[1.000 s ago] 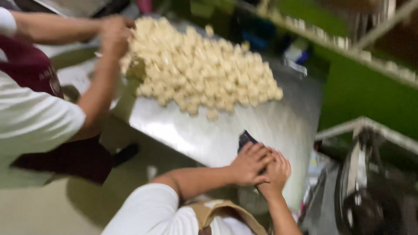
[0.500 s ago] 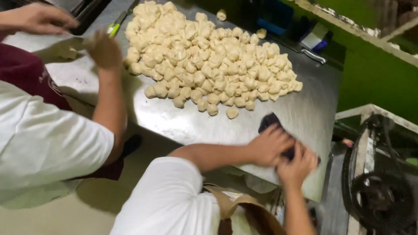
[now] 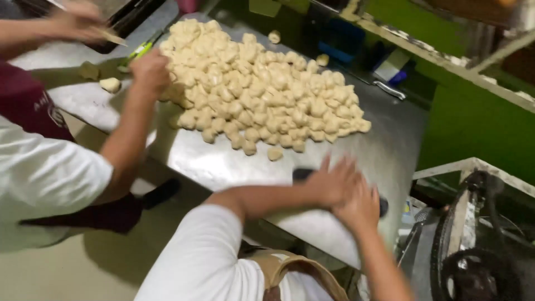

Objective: A worker in a bakery is manually shaping small portions of dough into balls on a stainless steel work surface.

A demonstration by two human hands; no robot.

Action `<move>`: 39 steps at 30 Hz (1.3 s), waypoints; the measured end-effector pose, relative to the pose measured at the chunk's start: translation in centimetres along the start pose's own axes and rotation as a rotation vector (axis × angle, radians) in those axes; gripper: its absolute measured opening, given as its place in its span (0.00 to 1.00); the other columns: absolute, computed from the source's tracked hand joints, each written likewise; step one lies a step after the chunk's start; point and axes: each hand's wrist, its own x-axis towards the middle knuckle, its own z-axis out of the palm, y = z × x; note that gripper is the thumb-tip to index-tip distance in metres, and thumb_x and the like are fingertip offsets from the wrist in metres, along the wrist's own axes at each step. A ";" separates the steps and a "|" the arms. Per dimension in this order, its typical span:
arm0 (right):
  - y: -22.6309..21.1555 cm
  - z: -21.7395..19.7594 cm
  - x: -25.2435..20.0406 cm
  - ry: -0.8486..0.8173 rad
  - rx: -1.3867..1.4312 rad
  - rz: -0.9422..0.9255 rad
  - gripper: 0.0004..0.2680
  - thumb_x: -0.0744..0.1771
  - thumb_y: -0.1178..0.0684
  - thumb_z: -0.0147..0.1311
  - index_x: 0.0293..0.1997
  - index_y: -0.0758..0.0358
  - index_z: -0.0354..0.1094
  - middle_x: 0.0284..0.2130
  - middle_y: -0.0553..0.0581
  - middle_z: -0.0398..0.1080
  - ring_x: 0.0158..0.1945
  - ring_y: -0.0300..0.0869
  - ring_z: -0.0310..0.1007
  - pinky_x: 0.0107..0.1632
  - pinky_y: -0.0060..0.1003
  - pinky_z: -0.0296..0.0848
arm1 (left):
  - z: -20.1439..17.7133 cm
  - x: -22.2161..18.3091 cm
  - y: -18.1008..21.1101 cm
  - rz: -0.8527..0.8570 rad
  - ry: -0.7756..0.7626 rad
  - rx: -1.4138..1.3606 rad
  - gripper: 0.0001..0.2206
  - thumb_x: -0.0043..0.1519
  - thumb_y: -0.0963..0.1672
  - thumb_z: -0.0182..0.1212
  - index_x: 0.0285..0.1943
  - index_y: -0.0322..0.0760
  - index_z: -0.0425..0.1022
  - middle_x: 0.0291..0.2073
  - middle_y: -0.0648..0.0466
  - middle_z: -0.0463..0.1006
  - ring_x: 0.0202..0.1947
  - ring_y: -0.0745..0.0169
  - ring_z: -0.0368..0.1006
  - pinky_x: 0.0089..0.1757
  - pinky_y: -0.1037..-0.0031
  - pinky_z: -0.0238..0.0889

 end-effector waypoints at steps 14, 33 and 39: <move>4.5 -0.4 -12.6 0.051 0.380 -0.242 0.29 0.62 0.27 0.59 0.62 0.59 0.69 0.60 0.58 0.71 0.67 0.50 0.67 0.65 0.53 0.61 | -12.3 -9.2 8.9 -0.142 -0.279 -0.070 0.31 0.66 0.56 0.42 0.79 0.51 0.56 0.72 0.46 0.62 0.73 0.28 0.51 0.63 0.39 0.47; 1.4 1.2 -8.6 0.180 0.162 0.314 0.24 0.71 0.38 0.51 0.71 0.65 0.63 0.64 0.70 0.65 0.71 0.66 0.54 0.66 0.62 0.52 | -13.2 -8.5 2.8 -0.191 -0.419 -0.010 0.38 0.63 0.59 0.52 0.79 0.38 0.56 0.75 0.35 0.54 0.74 0.26 0.47 0.65 0.34 0.41; -5.4 -1.3 -19.0 0.151 0.070 0.303 0.32 0.63 0.34 0.60 0.73 0.62 0.61 0.66 0.66 0.62 0.71 0.64 0.57 0.65 0.61 0.58 | -18.8 -16.8 0.4 0.004 -0.432 -0.319 0.38 0.58 0.60 0.62 0.76 0.46 0.61 0.75 0.40 0.55 0.74 0.27 0.46 0.62 0.32 0.38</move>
